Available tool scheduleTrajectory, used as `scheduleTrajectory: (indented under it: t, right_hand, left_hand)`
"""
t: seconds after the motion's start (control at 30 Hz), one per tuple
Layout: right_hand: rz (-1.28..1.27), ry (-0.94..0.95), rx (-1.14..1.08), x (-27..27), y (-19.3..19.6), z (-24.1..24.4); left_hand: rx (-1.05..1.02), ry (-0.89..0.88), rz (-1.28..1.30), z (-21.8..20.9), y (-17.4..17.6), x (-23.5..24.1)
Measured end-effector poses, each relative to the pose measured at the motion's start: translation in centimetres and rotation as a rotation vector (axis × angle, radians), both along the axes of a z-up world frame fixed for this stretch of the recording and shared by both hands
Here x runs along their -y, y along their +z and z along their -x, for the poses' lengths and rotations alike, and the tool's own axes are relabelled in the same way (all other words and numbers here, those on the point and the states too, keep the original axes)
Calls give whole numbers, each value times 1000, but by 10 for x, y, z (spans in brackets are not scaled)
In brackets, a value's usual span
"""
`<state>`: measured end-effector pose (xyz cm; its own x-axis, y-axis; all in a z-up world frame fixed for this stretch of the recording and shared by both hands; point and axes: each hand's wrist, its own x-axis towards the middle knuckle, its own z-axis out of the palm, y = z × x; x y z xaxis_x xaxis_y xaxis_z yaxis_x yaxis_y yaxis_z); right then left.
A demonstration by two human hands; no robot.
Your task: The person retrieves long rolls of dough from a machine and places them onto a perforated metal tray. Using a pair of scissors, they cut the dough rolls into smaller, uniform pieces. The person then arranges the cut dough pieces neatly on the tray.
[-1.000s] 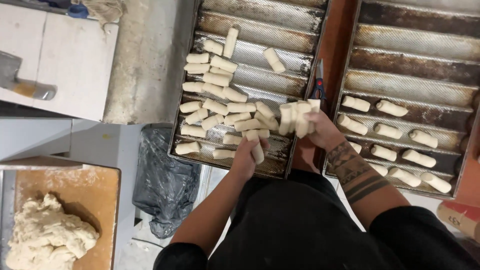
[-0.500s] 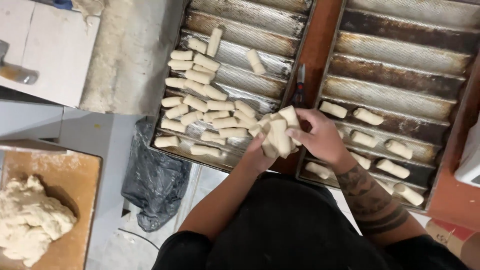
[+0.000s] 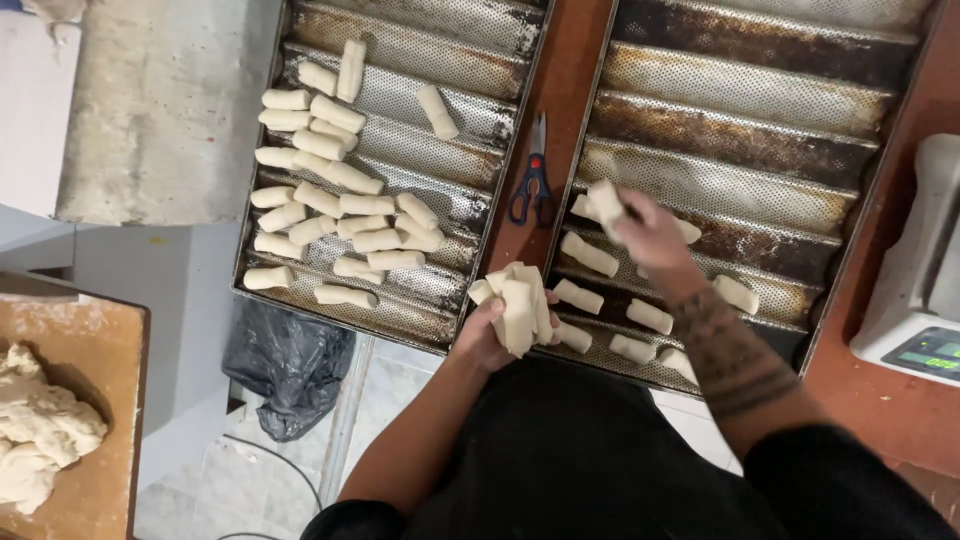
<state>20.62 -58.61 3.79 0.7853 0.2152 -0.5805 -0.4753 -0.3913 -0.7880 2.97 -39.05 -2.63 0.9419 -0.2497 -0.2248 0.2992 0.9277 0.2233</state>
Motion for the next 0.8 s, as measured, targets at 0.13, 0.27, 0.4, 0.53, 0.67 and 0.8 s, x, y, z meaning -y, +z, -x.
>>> scheduleTrajectory:
  t: [0.13,0.27,0.4,0.53,0.67,0.8]
  right_hand:
    - [258,337,611,7,-60,-55]
    - [426,434,1037,21,-137,-87]
    - [691,428,968,12,-88,-61]
    - [34,167,505,-6,-25,5]
    - [-43,424,205,-2,39,36]
    - [-50,370,194,24,8,44]
  left_hand:
    - [-37,55,-114,-16,33,-2]
    - [-47,87,-186,-33,62,1]
    - [-25,112,-257,-47,81,6]
    - [-15,162,-396,-56,46,18]
    - [-189,123,-659,-68,47,33]
    - [-159,94,-728,-85,75,46]
